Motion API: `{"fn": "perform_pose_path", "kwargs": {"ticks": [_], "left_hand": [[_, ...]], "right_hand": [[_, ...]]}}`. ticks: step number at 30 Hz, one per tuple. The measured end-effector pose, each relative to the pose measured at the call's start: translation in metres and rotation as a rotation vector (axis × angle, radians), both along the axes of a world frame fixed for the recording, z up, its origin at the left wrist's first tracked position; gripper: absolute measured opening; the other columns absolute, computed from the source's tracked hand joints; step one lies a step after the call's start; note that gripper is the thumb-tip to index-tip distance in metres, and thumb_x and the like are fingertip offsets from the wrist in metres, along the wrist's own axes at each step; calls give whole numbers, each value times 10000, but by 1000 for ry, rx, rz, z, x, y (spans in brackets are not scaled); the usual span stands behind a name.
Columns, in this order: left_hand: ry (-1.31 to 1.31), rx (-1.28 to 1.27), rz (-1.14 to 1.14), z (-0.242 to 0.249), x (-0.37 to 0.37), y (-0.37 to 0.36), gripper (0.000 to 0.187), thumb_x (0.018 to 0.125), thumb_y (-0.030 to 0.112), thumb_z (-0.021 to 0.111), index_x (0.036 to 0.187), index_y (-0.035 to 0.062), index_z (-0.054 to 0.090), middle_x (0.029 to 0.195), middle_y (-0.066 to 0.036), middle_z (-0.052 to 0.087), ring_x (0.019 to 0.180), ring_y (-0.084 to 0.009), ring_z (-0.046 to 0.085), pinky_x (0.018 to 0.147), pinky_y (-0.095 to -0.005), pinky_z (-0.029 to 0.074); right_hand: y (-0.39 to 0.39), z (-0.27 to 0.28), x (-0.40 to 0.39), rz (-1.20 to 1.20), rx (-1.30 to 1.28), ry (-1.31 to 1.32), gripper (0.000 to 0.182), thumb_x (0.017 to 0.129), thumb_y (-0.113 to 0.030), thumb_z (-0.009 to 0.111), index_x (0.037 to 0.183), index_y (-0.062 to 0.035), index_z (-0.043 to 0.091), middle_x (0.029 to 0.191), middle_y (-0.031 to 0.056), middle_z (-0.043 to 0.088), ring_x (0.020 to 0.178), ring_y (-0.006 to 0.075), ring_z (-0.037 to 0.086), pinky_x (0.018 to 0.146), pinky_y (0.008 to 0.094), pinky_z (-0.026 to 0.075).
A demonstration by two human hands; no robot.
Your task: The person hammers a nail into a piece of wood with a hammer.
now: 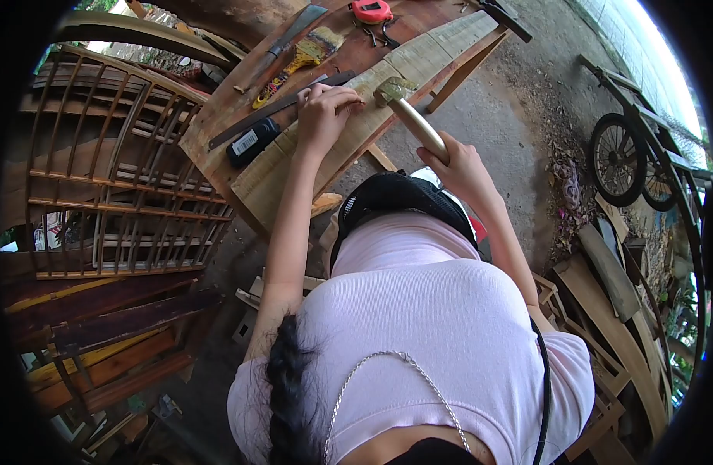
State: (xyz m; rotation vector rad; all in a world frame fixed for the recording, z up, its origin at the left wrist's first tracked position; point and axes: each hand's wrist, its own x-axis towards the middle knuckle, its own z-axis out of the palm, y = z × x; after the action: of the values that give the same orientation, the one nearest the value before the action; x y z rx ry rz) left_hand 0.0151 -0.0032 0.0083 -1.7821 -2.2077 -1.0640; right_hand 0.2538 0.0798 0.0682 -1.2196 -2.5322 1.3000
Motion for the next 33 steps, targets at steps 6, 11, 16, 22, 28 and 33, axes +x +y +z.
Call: {"fn": "perform_pose_path", "kwargs": {"ticks": [6,11,16,22,28,33], "left_hand": [[12,-13,-8,3,0,-1,90,708,192,724,792,172,699,868,87,668,831,-135,554,858,-313,332],[-23,-31,-13,2,-2,-3,99,721,220,725,805,171,704,872,88,671,834,-135,555,855,-310,334],[-8,-5,-40,3,-3,-1,140,706,241,736,811,155,701,867,75,676,834,-142,562,848,-324,341],[-30,0,-37,-2,-5,0,145,715,268,721,800,154,695,874,72,673,864,-148,558,880,-351,316],[-36,16,-42,-3,-7,-1,156,710,264,728,804,145,691,871,65,675,854,-153,563,877,-354,319],[-56,11,-54,-2,-8,-1,160,707,267,730,798,143,690,867,62,676,847,-157,565,875,-356,322]], "right_hand": [[2,6,-2,-13,-57,-34,334,859,-347,601,929,-21,603,701,189,624,675,325,635,642,418,470],[0,13,-1,-60,-61,5,340,865,-344,597,896,-6,590,682,194,612,631,325,613,613,414,454],[-4,30,-5,-44,-51,37,348,873,-352,586,884,-4,583,692,200,610,630,336,604,607,418,447],[-5,33,-7,70,-2,-15,350,881,-366,566,927,-19,584,721,205,623,676,354,622,629,436,460],[-8,23,-7,52,55,24,333,879,-359,584,938,-32,580,639,155,576,572,281,559,573,384,418],[-7,30,-9,56,47,-16,340,879,-369,575,914,-30,577,676,173,607,627,316,601,608,414,449]]}}
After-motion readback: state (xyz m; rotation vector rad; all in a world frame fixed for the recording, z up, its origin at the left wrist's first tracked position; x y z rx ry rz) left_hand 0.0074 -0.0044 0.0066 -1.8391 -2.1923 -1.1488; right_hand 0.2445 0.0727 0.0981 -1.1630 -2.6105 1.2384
